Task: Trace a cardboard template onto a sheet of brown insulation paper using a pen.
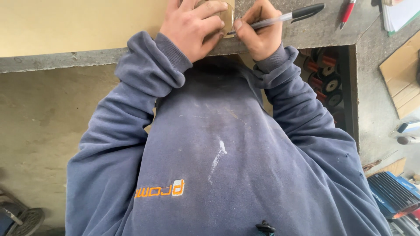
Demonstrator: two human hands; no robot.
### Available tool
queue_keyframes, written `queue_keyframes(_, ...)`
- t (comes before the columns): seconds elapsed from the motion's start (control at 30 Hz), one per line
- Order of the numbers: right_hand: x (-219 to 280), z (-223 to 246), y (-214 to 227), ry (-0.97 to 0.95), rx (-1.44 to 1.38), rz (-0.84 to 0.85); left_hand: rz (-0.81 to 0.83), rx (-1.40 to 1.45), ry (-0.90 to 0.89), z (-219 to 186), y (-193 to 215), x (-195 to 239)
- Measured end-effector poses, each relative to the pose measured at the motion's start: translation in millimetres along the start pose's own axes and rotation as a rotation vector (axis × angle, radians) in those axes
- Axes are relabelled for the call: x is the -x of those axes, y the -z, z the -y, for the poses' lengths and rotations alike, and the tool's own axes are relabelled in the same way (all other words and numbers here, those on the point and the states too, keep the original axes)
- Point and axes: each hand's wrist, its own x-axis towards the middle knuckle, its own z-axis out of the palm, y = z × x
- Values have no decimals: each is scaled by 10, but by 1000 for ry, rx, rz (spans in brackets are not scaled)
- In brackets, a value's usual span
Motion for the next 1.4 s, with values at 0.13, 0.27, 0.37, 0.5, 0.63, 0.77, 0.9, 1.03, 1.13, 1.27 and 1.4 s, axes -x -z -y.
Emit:
queue_keyframes(0.13,-91,-114,44,-45,-148,-67,-36,-29,10,-52,-10,-31)
queue_keyframes(0.27,-184,-188,24,-38,-169,-86,-26,-68,-2,-78,-37,5)
queue_keyframes(0.37,-274,-12,-6,-51,-113,-42,-53,-128,2,-140,-28,7)
queue_keyframes(0.5,-359,221,-16,66,147,39,-58,-253,27,-234,-60,22)
queue_keyframes(0.63,-391,198,-32,19,176,132,-31,-329,80,-342,-35,14)
queue_keyframes(0.77,-392,171,-40,15,125,168,-27,-349,83,-378,48,-31)
queue_keyframes(0.9,-407,175,-45,10,168,170,-9,-309,67,-359,120,-84)
queue_keyframes(1.03,-404,190,-57,-10,190,187,-7,-309,47,-340,126,-84)
queue_keyframes(1.13,-380,156,-56,10,184,185,-6,-303,44,-333,145,-94)
queue_keyframes(1.27,-369,147,-53,35,191,160,-11,-287,53,-333,131,-86)
queue_keyframes(1.4,-370,141,-60,39,216,157,-25,-292,54,-329,117,-70)
